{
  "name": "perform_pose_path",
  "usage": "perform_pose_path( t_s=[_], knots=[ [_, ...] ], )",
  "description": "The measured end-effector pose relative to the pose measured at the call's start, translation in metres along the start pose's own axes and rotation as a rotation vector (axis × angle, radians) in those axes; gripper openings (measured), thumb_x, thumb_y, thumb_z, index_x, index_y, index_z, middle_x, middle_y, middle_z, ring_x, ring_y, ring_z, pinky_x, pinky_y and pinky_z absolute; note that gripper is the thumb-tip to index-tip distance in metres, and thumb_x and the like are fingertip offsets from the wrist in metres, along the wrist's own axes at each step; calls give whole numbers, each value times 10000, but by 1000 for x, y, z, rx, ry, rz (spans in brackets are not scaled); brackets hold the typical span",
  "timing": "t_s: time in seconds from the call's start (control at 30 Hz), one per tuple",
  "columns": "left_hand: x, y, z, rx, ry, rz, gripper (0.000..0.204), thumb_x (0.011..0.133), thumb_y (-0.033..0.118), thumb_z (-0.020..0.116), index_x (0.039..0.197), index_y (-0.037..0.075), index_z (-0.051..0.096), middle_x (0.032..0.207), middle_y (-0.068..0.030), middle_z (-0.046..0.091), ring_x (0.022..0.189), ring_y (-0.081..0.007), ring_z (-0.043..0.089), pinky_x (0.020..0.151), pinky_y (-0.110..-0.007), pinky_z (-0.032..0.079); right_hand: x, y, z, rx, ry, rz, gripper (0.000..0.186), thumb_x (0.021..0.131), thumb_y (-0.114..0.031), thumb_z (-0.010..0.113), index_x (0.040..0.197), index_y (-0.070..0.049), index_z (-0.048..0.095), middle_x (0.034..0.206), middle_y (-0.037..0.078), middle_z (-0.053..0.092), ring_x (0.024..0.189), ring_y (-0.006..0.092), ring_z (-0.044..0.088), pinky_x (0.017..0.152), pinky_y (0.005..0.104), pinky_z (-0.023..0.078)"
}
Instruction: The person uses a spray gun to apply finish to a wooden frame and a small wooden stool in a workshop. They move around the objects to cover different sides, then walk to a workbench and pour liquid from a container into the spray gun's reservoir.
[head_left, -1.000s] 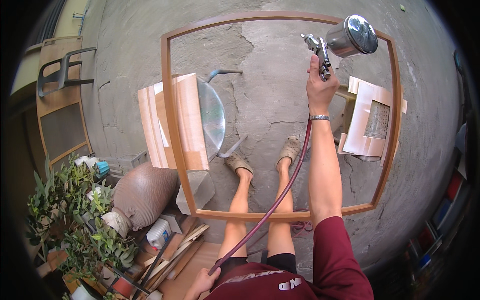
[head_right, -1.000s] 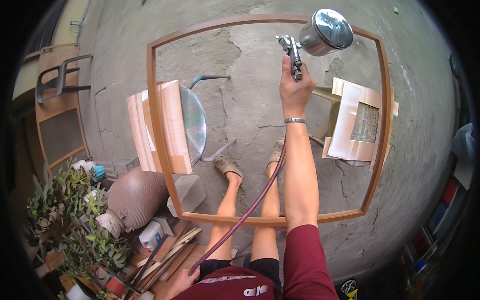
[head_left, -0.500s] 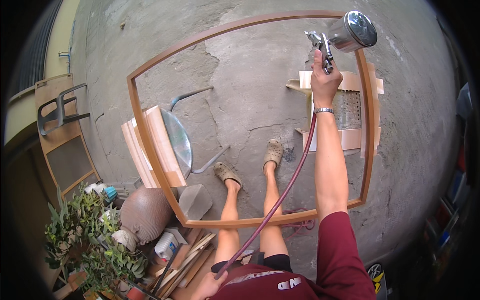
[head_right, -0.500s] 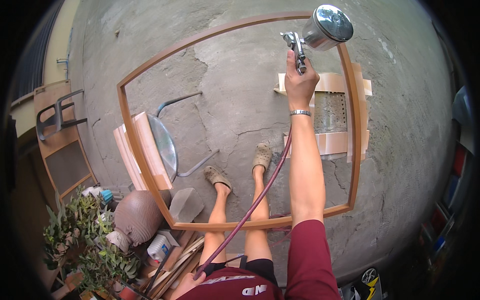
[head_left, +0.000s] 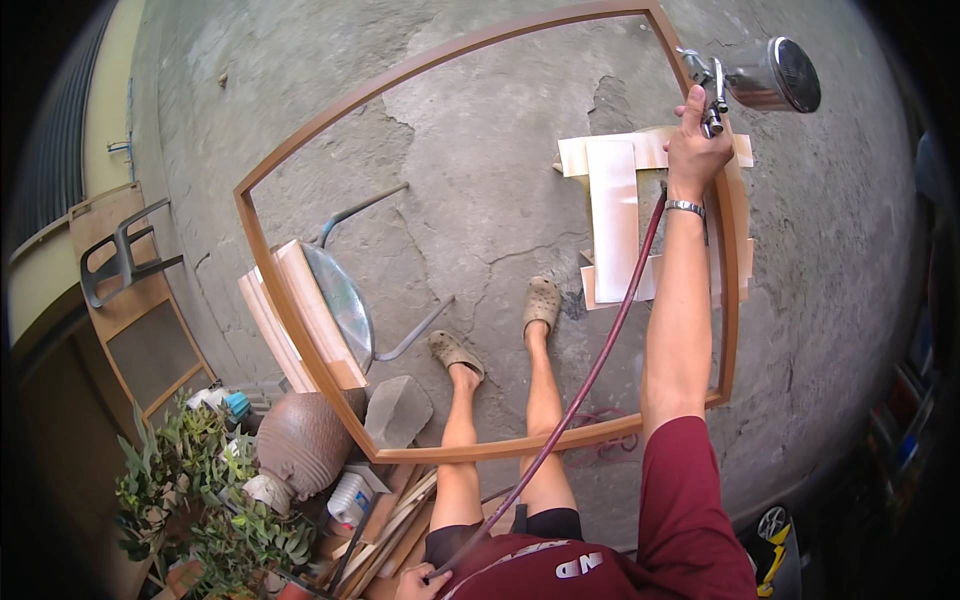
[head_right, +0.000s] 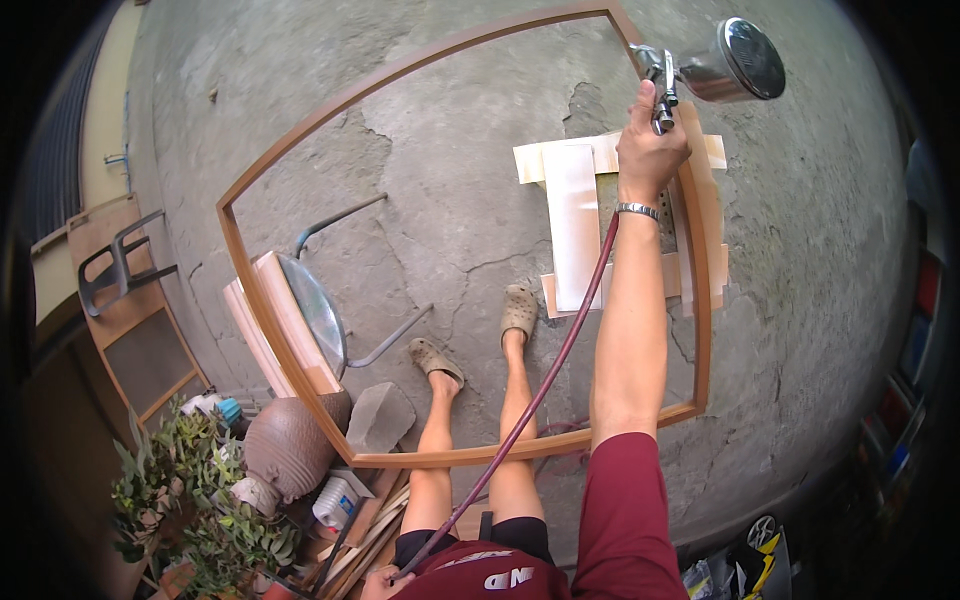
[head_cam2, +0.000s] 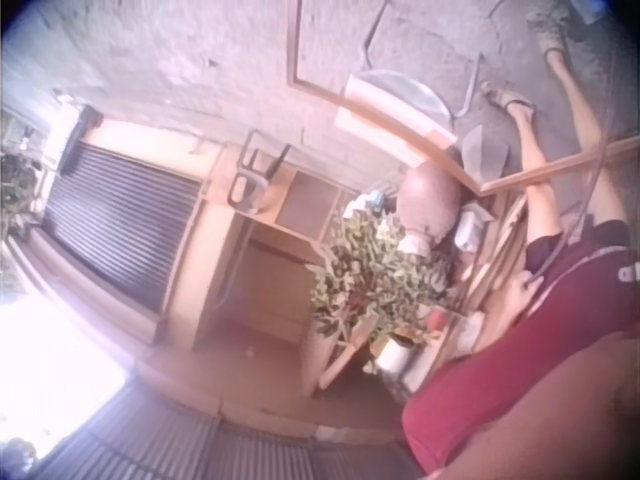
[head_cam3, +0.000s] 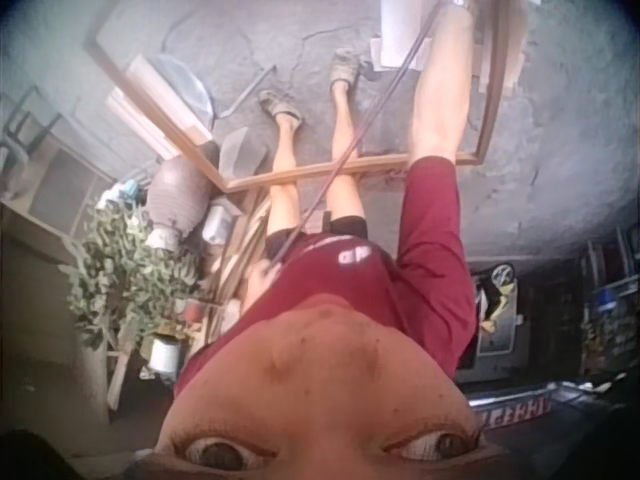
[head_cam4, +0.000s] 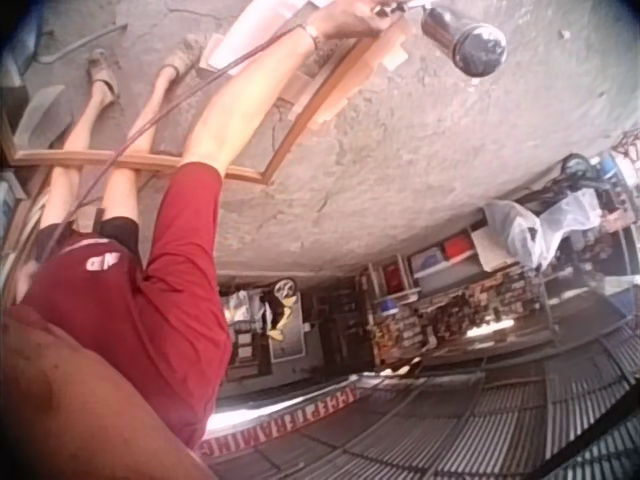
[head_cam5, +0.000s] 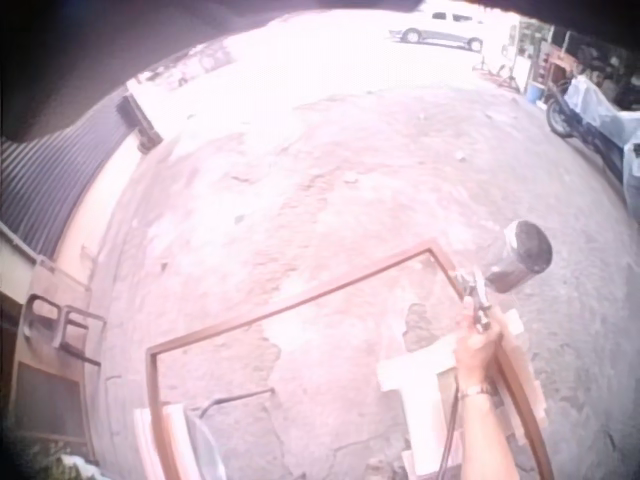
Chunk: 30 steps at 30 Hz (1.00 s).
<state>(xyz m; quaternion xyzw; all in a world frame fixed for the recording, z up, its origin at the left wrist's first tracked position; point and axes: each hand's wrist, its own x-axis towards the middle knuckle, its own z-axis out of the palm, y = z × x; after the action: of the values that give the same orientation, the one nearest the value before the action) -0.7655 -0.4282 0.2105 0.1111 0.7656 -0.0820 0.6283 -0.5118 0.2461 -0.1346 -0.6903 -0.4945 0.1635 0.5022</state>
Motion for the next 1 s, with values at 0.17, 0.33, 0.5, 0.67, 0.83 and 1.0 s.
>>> perform_pose_path(
  t_s=[0.17,0.33,0.5,0.67,0.83,1.0],
  knots=[
    [-14,-80,6,-192,297,-42,212,981,184,702,1076,-4,690,944,-126,698,926,-218,650,776,-393,518,-40,-30,-6,110,-212,158,452,985,-431,701,828,-10,748,610,70,690,550,177,678,549,341,502],
    [-14,-49,7,-177,236,-89,222,983,173,692,1107,-10,684,977,-142,705,952,-235,658,789,-406,520,-52,-58,-12,194,-428,209,419,980,-394,720,834,-1,739,615,60,686,510,136,636,493,320,463],
    [-13,-40,2,-117,209,-80,235,985,163,682,1139,-15,678,1010,-159,713,978,-253,665,802,-418,523,-12,-9,10,-5,-101,-51,452,993,-419,694,815,-4,730,577,52,653,492,166,621,497,322,456],
    [-12,4,-11,60,114,-120,300,989,217,665,1174,-19,674,1043,-181,722,1005,-313,675,846,-451,530,-7,-32,4,-16,28,46,526,1003,-454,664,802,28,724,600,88,674,442,188,615,437,335,458],
    [-18,24,-34,437,45,-137,343,1005,386,638,1044,47,679,1005,-186,721,945,-359,663,868,-453,540,-30,-56,7,43,-129,260,521,1016,-461,642,850,26,725,700,114,712,410,135,588,363,291,415],
    [-19,-51,-21,-48,154,-184,362,1009,418,631,993,58,666,963,-179,715,876,-339,656,812,-423,545,-110,-68,42,179,-228,183,499,1005,-433,676,774,8,698,592,66,656,538,138,656,499,305,469]
  ],
)
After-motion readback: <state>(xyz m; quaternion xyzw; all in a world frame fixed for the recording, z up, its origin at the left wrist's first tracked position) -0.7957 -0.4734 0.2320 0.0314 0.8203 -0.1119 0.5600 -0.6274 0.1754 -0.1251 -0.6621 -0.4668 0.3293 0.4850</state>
